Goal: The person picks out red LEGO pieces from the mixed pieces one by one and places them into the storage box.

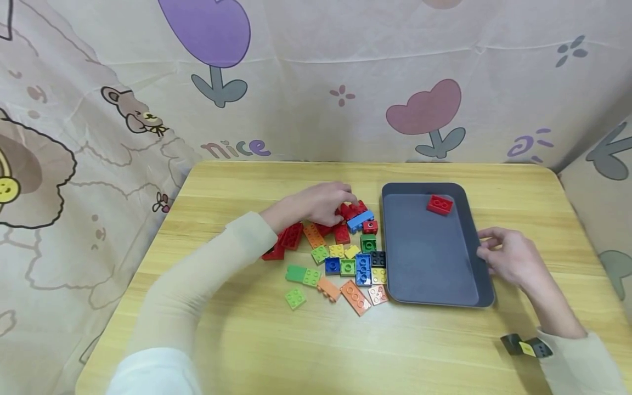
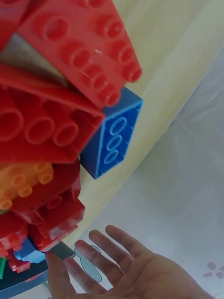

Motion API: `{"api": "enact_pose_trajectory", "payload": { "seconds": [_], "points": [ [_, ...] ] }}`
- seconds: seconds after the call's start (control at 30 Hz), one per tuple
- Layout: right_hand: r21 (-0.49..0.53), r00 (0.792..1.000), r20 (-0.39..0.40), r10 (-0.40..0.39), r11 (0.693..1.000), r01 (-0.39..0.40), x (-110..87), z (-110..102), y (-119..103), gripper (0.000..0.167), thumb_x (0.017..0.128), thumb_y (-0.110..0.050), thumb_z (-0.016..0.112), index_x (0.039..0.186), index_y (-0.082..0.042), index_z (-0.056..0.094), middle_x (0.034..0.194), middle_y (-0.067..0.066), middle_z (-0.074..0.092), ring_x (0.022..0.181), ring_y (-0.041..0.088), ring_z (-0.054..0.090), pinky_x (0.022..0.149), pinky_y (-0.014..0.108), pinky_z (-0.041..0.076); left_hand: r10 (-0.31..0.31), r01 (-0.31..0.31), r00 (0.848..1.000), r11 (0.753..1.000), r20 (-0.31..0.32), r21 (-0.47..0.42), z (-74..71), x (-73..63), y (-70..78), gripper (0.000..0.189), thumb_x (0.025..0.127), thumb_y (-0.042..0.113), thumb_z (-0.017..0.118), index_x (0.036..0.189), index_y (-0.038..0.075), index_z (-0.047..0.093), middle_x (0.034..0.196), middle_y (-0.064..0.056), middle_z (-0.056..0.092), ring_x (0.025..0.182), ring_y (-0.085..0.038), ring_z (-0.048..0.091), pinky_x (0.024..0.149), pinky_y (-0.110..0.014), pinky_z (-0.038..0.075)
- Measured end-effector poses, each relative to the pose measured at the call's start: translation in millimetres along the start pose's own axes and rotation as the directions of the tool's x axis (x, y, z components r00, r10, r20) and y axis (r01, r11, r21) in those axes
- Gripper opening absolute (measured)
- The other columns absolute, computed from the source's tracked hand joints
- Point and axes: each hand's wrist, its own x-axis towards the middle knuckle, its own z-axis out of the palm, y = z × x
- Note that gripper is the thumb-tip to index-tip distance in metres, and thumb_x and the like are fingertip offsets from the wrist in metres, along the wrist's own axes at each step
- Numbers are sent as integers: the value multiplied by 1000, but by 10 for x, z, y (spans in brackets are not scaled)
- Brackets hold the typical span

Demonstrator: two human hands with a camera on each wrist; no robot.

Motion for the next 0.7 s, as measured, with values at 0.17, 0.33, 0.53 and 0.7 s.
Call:
{"api": "enact_pose_trajectory", "payload": {
  "seconds": [0.17, 0.33, 0.53, 0.7],
  "points": [
    [-11, 1000, -6, -1, 1000, 1, -3, 0, -1, 42, 98, 0, 63, 134, 20, 54, 106, 33, 68, 68, -4, 64, 57, 28, 61, 2, -2, 1000, 1000, 14, -15, 62, 24, 9, 55, 94, 17, 75, 147, 21, 63, 139, -5, 63, 117, -18, 58, 113, -34, 53],
    [-15, 1000, -16, -9, 1000, 9, -1, 7, -6, 41, 98, 1, 64, 133, 20, 55, 104, 33, 69, 68, -5, 64, 56, 28, 61, 21, -21, 1000, 1000, 7, -6, 98, 69, 4, 51, 94, 14, 74, 143, 19, 66, 130, -5, 64, 111, -19, 57, 108, -32, 54],
    [-11, 1000, -10, 2, 1000, -2, 3, 5, 1, 41, 98, 1, 63, 133, 20, 55, 106, 33, 68, 68, -5, 63, 57, 28, 61, 3, -3, 1000, 1000, 24, -14, 108, 120, 29, 49, 94, 14, 77, 142, 20, 68, 131, -4, 64, 113, -17, 57, 107, -29, 54],
    [-19, 1000, -14, -3, 1000, 3, 6, 5, 0, 41, 98, 1, 64, 133, 19, 55, 106, 33, 68, 68, -5, 63, 56, 28, 60, 10, -10, 1000, 1000, 19, -11, 116, 140, 40, 45, 95, 13, 76, 139, 19, 70, 129, -4, 64, 111, -16, 58, 106, -28, 55]
  ]
}}
